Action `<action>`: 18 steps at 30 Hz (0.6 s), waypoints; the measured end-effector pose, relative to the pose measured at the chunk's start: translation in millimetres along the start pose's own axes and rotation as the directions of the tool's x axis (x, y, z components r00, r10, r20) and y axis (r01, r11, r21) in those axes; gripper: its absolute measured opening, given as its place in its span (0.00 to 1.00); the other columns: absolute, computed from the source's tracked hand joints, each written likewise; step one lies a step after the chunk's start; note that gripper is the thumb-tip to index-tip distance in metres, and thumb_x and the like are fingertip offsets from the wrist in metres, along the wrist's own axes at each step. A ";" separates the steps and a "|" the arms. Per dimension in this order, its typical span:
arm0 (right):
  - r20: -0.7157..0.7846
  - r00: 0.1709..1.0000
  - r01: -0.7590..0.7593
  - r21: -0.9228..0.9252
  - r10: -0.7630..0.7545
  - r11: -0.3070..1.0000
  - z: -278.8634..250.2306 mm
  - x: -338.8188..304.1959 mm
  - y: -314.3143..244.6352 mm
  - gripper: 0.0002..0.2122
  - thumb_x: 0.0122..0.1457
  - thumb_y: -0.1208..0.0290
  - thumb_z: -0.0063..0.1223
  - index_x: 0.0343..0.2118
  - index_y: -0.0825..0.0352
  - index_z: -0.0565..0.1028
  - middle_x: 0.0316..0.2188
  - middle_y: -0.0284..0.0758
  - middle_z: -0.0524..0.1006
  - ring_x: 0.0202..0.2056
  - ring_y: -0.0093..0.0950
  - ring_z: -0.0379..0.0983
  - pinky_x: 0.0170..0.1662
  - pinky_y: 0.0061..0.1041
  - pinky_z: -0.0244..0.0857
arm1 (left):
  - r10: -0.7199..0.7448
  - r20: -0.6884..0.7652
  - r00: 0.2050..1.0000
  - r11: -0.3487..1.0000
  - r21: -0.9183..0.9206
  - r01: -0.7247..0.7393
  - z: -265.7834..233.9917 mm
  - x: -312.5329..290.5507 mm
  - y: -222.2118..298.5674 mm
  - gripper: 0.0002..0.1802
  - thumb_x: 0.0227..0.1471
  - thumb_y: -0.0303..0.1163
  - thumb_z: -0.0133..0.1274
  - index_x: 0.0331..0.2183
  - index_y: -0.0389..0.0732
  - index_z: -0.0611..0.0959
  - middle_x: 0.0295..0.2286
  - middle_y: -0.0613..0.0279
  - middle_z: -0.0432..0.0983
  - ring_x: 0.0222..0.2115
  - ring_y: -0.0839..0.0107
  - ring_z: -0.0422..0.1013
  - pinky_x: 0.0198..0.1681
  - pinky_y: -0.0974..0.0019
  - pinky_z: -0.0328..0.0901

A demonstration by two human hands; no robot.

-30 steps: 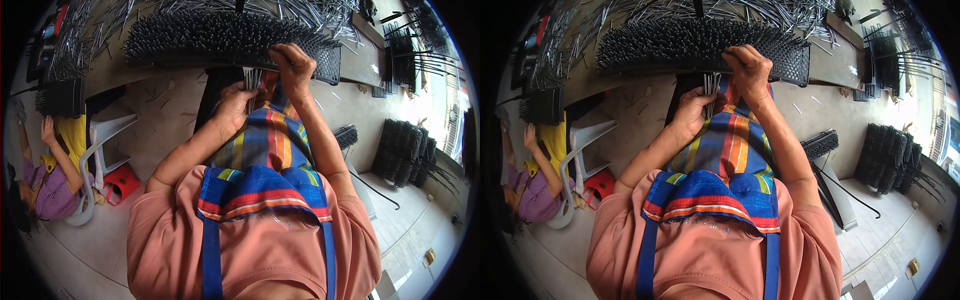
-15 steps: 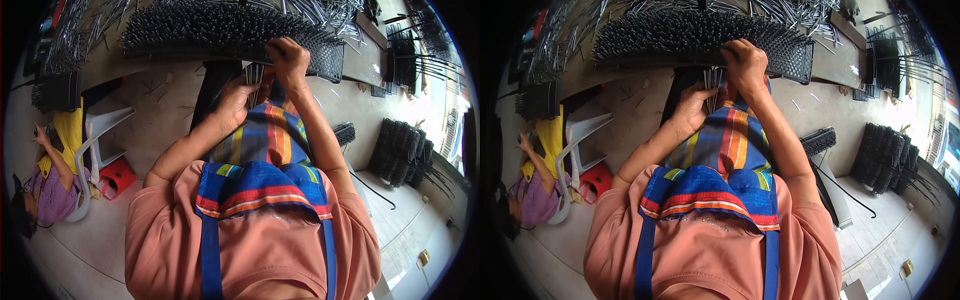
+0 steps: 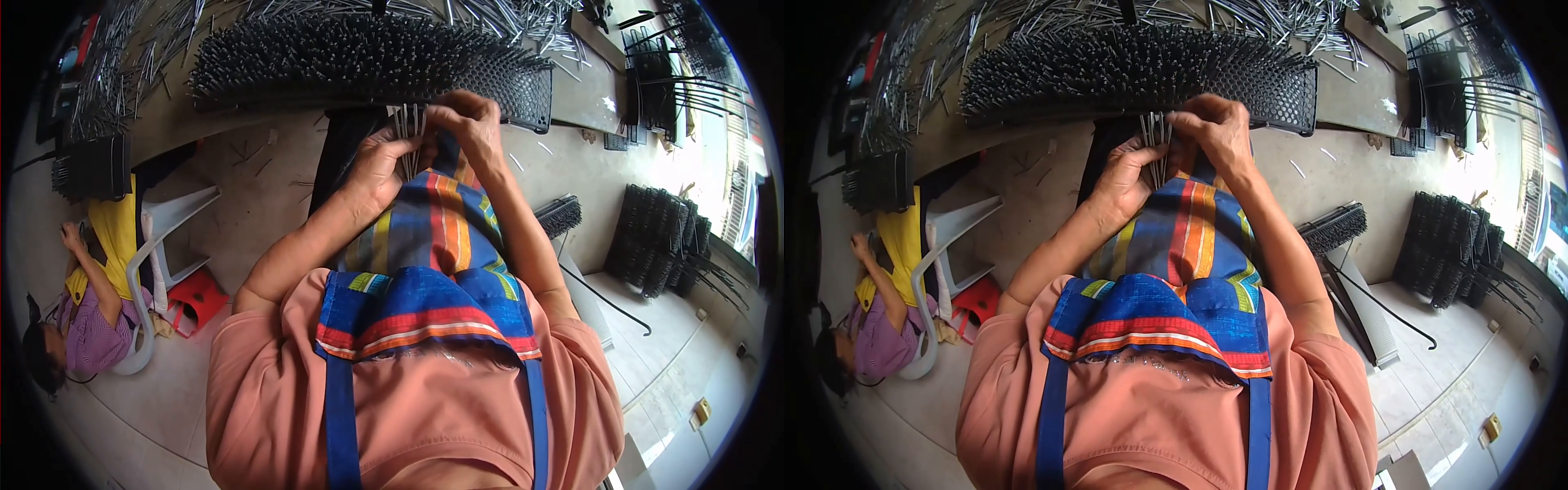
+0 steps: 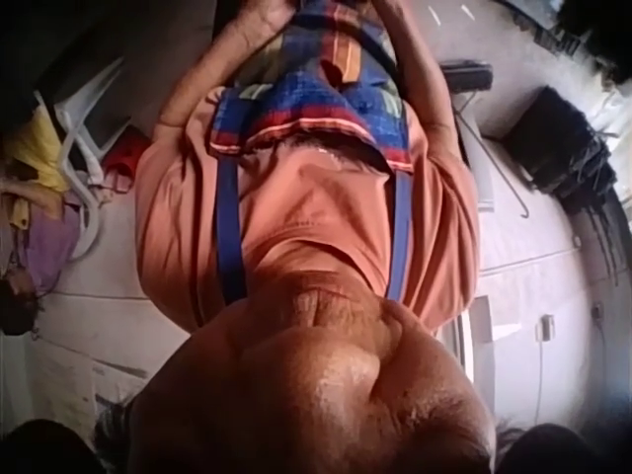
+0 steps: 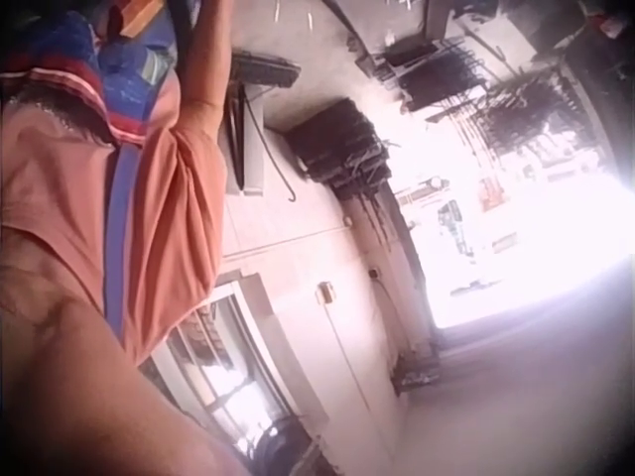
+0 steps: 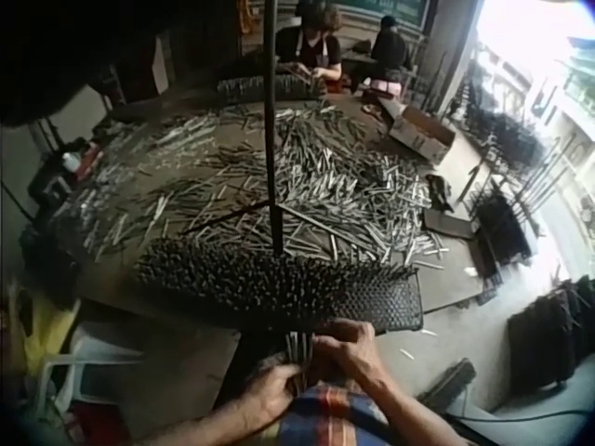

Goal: Assembling metal wire components by inserting pins into a perforated base.

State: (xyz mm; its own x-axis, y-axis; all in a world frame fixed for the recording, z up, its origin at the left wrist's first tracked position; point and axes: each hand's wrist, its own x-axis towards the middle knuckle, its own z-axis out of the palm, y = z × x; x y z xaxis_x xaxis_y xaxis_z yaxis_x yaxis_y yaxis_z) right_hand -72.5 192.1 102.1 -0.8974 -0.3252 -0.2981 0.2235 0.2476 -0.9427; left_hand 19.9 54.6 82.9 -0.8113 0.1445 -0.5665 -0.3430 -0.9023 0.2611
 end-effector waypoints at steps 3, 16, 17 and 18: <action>0.115 0.991 -0.074 0.021 0.072 0.997 -2.4 -5.0 1.4 0.04 0.52 0.77 0.58 0.25 0.72 0.77 0.18 0.32 0.76 0.23 0.20 0.74 0.26 0.19 0.66 | 0.000 -0.033 0.999 0.984 0.178 0.006 1.6 -1.4 -3.9 0.11 0.52 0.18 0.49 0.39 0.37 0.81 0.31 0.59 0.80 0.28 0.69 0.77 0.34 0.67 0.73; -0.329 0.736 0.599 -0.092 -0.592 0.796 -8.6 18.9 -1.8 0.04 0.49 0.85 0.59 0.28 0.72 0.77 0.24 0.27 0.74 0.25 0.13 0.65 0.28 0.13 0.58 | 0.021 -0.210 0.977 0.958 0.284 0.041 -5.0 -1.2 -10.6 0.10 0.54 0.23 0.49 0.39 0.38 0.80 0.32 0.54 0.79 0.32 0.63 0.77 0.35 0.61 0.71; -0.329 0.736 0.599 -0.092 -0.592 0.795 -10.1 18.3 -0.4 0.04 0.49 0.85 0.59 0.28 0.72 0.77 0.24 0.27 0.74 0.25 0.13 0.65 0.28 0.13 0.58 | 0.017 -0.201 0.979 0.958 0.283 0.042 -4.8 -0.7 -10.6 0.10 0.54 0.22 0.49 0.39 0.38 0.80 0.32 0.55 0.80 0.32 0.64 0.77 0.36 0.61 0.71; -0.293 0.751 0.574 -0.153 -0.591 0.805 -10.2 16.8 -3.1 0.05 0.48 0.85 0.59 0.28 0.72 0.77 0.24 0.28 0.74 0.26 0.14 0.66 0.29 0.14 0.59 | 0.020 -0.202 0.979 0.958 0.283 0.039 -3.9 -1.7 -9.6 0.10 0.54 0.22 0.49 0.39 0.38 0.80 0.32 0.55 0.80 0.32 0.64 0.77 0.36 0.61 0.71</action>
State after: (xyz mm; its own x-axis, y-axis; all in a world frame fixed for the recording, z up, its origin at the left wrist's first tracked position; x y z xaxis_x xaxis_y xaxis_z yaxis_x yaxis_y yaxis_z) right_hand -92.1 195.3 101.6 -0.9178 -0.1231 0.3774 -0.3933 0.1519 -0.9068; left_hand 26.4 61.4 78.3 -0.7055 0.0411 -0.7076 -0.4940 -0.7444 0.4493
